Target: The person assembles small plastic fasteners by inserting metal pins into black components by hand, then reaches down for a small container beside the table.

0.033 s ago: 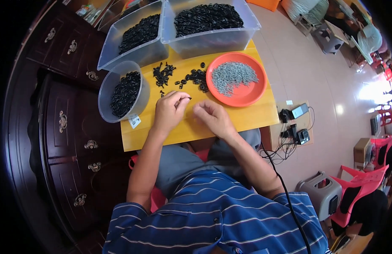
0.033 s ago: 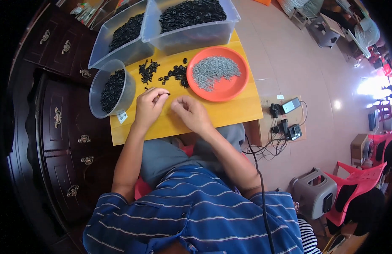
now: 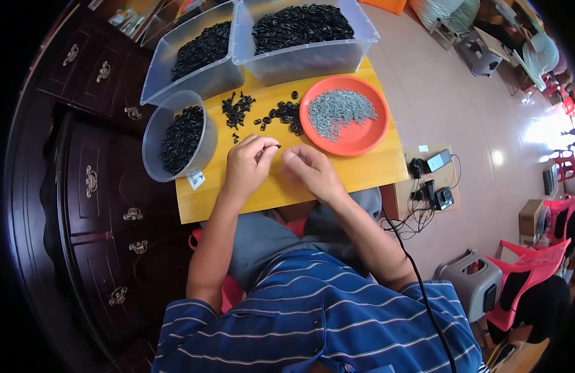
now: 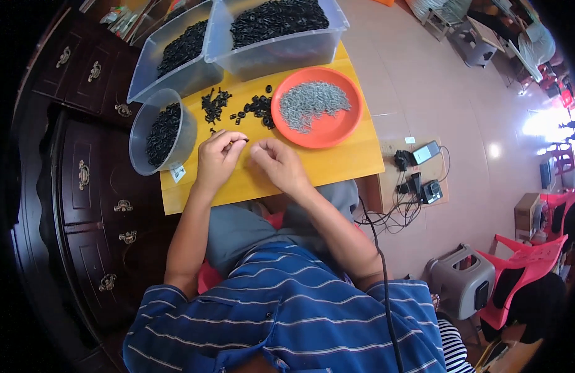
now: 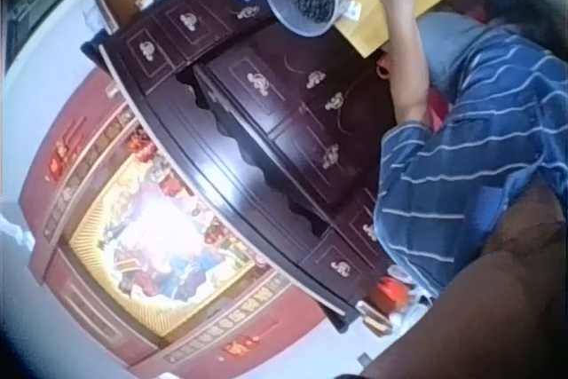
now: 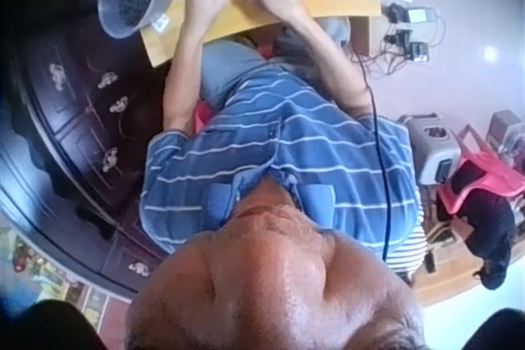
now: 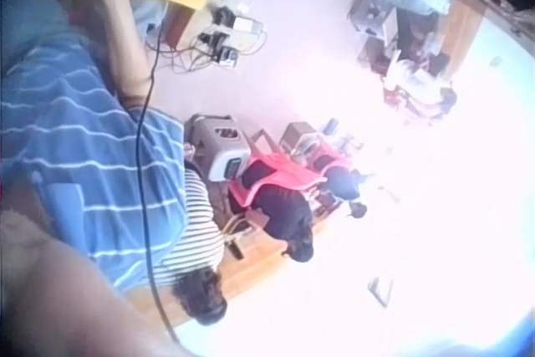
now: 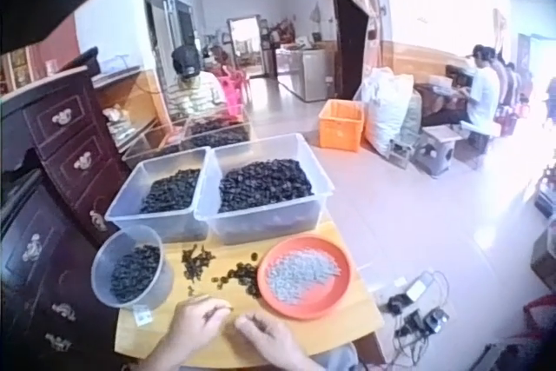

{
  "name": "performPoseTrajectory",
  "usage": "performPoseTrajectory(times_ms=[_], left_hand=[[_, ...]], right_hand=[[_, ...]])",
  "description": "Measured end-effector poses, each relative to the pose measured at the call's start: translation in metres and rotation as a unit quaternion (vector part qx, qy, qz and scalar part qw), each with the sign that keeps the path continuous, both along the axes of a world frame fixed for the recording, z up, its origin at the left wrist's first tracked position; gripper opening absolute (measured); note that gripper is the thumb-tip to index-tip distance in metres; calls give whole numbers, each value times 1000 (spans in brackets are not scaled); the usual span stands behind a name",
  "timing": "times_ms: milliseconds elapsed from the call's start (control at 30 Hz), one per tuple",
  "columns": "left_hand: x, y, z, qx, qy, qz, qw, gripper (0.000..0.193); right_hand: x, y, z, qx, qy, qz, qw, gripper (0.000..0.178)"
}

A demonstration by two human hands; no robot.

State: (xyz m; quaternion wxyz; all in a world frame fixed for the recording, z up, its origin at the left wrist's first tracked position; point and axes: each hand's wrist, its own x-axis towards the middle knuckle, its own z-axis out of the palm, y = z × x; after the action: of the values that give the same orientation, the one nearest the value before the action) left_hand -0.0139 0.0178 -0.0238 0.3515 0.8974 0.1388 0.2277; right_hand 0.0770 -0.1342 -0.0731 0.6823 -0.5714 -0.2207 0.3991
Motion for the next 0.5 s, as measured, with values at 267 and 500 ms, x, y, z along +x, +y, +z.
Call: performPoseTrajectory(times_ms=[267,500], left_hand=[[-1,-23,3,-1,-38,-53,998,8],[5,-15,13,-132,2,-100,986,12]], right_hand=[[3,-1,-2,65,226,4,972,21],[6,-2,-3,87,230,-16,969,16]])
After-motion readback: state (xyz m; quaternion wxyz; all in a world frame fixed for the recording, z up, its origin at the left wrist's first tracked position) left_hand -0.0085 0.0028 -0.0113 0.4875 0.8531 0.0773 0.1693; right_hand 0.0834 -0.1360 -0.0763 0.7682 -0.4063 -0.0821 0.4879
